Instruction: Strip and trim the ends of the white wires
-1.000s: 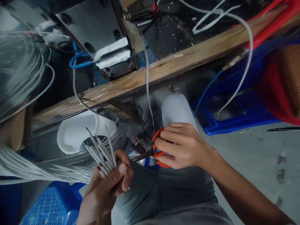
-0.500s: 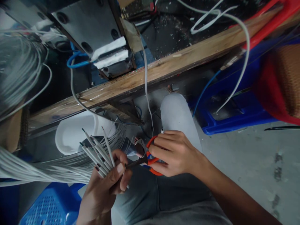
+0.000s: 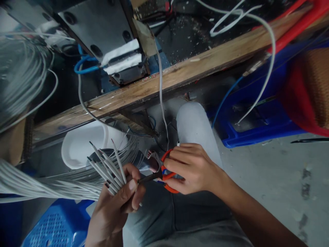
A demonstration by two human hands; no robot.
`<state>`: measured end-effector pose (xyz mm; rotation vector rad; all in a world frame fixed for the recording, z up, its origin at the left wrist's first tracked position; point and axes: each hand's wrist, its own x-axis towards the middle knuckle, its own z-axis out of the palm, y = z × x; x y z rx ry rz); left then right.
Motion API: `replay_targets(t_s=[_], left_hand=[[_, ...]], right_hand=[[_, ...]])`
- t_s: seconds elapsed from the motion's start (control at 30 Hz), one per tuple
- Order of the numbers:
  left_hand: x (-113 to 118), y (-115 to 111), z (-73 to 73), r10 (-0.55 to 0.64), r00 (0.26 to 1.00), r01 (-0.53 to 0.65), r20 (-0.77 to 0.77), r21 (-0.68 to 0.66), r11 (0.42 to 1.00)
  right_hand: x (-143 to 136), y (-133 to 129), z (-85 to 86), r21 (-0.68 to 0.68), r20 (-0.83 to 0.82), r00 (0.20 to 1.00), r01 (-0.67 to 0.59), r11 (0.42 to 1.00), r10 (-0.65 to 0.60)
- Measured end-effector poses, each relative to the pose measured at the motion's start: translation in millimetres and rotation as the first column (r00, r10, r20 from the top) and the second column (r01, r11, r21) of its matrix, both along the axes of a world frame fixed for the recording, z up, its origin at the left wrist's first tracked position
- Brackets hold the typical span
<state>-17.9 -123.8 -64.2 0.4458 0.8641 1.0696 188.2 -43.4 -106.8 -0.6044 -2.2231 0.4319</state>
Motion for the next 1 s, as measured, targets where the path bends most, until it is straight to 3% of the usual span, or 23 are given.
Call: replay_targets(t_s=[0.47, 1.0], left_hand=[[3.9, 2.3, 10.9, 0.042, 0.996, -0.052, -0.082, -0.130, 0.990], [4.2, 3.5, 10.3, 0.053, 0.993, -0.069, -0.102, -0.162, 0.984]], right_hand=[[5.7, 6.2, 6.9, 0.168, 0.132, 0.991, -0.003, 0.986, -0.019], [5.0, 4.8, 6.4, 0.140, 0.146, 0.989, -0.015, 0.990, -0.006]])
